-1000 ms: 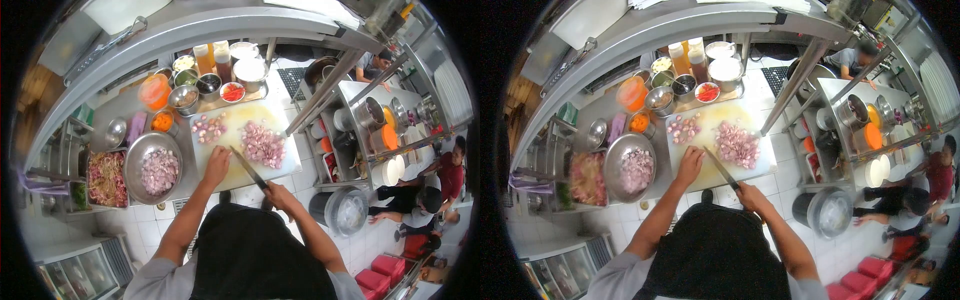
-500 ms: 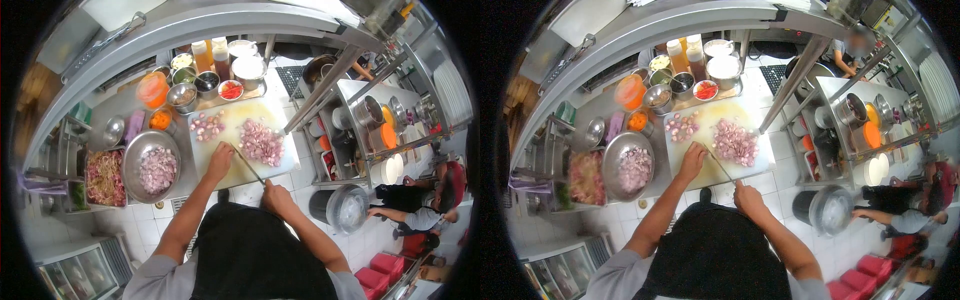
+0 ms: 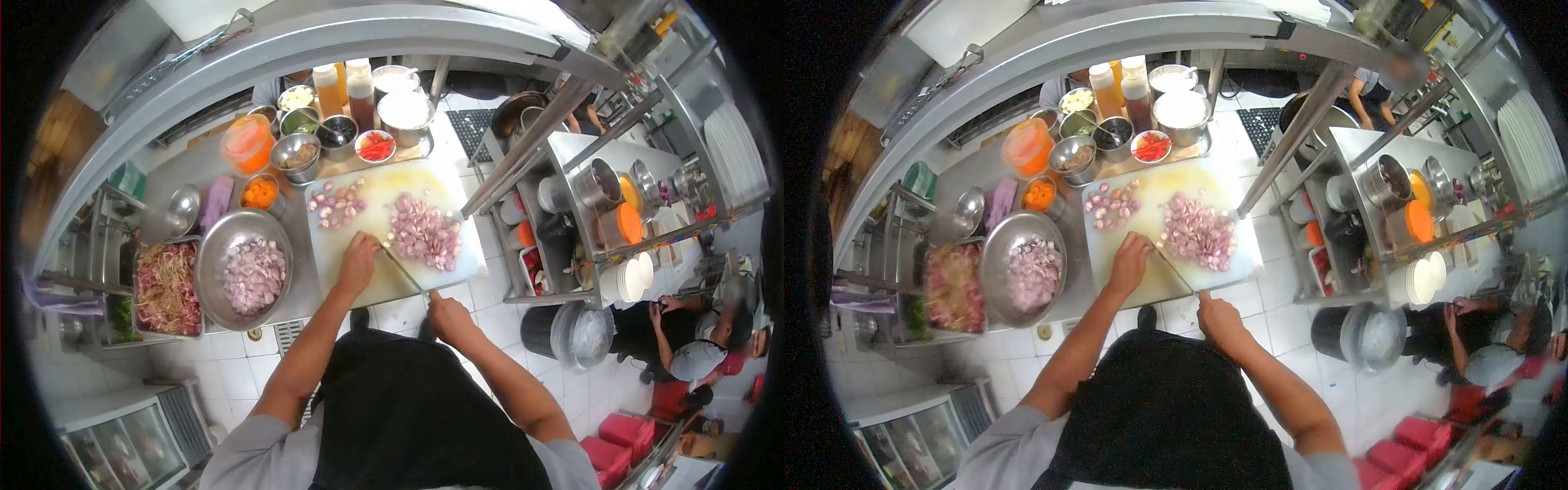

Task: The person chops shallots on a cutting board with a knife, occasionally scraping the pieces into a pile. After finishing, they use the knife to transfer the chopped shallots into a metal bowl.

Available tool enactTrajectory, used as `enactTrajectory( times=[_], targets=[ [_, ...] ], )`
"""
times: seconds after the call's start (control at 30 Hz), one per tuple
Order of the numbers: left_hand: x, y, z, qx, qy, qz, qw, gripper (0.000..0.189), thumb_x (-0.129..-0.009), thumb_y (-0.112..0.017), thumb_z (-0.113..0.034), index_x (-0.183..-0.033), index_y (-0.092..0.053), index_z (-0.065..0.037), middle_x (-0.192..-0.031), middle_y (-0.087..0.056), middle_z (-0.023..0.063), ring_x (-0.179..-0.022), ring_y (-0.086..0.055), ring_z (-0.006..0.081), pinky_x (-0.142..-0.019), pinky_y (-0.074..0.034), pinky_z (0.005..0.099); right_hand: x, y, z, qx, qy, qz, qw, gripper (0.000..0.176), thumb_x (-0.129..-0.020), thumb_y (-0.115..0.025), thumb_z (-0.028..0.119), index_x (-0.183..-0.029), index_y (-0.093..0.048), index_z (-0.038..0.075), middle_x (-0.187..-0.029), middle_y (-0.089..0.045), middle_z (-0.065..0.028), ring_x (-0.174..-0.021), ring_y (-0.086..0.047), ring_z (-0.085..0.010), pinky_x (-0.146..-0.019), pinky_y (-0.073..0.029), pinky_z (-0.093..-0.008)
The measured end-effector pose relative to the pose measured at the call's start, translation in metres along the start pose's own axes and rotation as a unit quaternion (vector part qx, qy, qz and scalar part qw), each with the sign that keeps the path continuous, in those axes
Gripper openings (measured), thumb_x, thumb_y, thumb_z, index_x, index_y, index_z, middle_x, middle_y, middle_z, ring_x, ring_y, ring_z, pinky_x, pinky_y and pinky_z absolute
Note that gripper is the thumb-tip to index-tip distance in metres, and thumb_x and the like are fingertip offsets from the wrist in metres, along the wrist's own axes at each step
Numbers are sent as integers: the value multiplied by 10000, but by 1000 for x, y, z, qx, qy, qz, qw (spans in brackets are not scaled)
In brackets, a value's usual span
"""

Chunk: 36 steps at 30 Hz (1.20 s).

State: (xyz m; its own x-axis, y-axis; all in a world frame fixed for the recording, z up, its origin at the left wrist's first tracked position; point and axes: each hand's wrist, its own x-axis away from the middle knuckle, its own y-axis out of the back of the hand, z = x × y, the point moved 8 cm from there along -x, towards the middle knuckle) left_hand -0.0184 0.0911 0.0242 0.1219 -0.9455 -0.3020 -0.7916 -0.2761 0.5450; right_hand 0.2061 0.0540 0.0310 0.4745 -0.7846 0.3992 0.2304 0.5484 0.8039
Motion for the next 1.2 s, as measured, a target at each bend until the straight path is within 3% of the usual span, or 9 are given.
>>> enactTrajectory(
  times=[0.37, 0.43, 0.67, 0.73, 0.87, 0.93, 1.03, 1.07, 1.2],
  targets=[
    [1, 3, 5, -1, -9, -10, 1000, 98, -938, -521, -21, -976, -603, 16, -958, -548, 188, -910, -586, 401, -790, -470, 464, 3, 1, 1, 1, 24, -10, 1000, 200, -939, -485, 130, -1074, -524, -12, -781, -665, -306, -766, -664, -500, -716, -521, -604],
    [0, 1, 2, -26, -15, -14, 999, 92, -942, -514, -22, -966, -595, 14, -948, -539, 193, -896, -575, 414, -786, -463, 471, 15, 21, 13, -11, -15, 13, 1000, 204, -951, -499, 132, -1080, -487, -25, -772, -650, -320, -763, -649, -512, -698, -512, -600],
    [-1, 2, -1, -12, -26, -14, 999, 70, -927, -543, -25, -972, -577, 15, -945, -535, 197, -894, -570, 417, -788, -461, 476, -7, -10, -15, -19, -5, 1, 1000, 241, -970, -492, 188, -1112, -522, -4, -812, -651, -339, -795, -650, -508, -729, -502, -603],
    [-4, 3, -8, -11, -52, -26, 998, 83, -922, -577, -46, -985, -567, 7, -939, -539, 189, -898, -571, 410, -783, -463, 468, -8, -5, -21, -80, 27, 13, 996, 245, -977, -482, 189, -1116, -532, -7, -832, -657, -333, -808, -643, -520, -752, -494, -602],
    [-5, 0, -7, -22, -4, 17, 1000, 105, -925, -596, -64, -991, -553, 6, -943, -560, 192, -882, -578, 403, -776, -467, 465, 6, 9, -23, -89, 5, 15, 996, 237, -979, -478, 190, -1083, -527, -18, -840, -658, -328, -816, -637, -527, -776, -486, -602],
    [-2, -6, -1, -47, 64, 46, 996, 101, -930, -601, -68, -985, -572, 12, -936, -583, 199, -855, -588, 399, -767, -470, 463, 10, 5, -17, -71, -10, 6, 997, 229, -978, -487, 198, -1071, -516, -10, -826, -654, -330, -814, -636, -528, -763, -487, -611],
    [0, -12, -1, 9, 64, 29, 997, 97, -933, -597, -67, -977, -597, 19, -927, -594, 206, -838, -592, 407, -756, -469, 470, 6, -14, -17, -49, -28, 6, 998, 223, -967, -529, 197, -1064, -520, -4, -805, -670, -297, -790, -654, -507, -728, -504, -614],
    [0, -14, 0, 9, 64, 30, 997, 97, -933, -597, -67, -977, -597, 19, -927, -594, 206, -838, -592, 407, -756, -469, 470, 4, -20, -19, -52, -8, -11, 999, 227, -973, -499, 191, -1068, -494, -15, -778, -642, -335, -773, -635, -529, -720, -498, -618],
    [0, -8, -1, 2, 35, 0, 999, 84, -937, -583, -55, -966, -613, 18, -910, -591, 208, -852, -596, 414, -759, -471, 472, 7, -13, -13, -50, 2, -23, 998, 226, -970, -503, 185, -1054, -494, -25, -769, -641, -335, -756, -635, -527, -714, -500, -617]
  ],
)
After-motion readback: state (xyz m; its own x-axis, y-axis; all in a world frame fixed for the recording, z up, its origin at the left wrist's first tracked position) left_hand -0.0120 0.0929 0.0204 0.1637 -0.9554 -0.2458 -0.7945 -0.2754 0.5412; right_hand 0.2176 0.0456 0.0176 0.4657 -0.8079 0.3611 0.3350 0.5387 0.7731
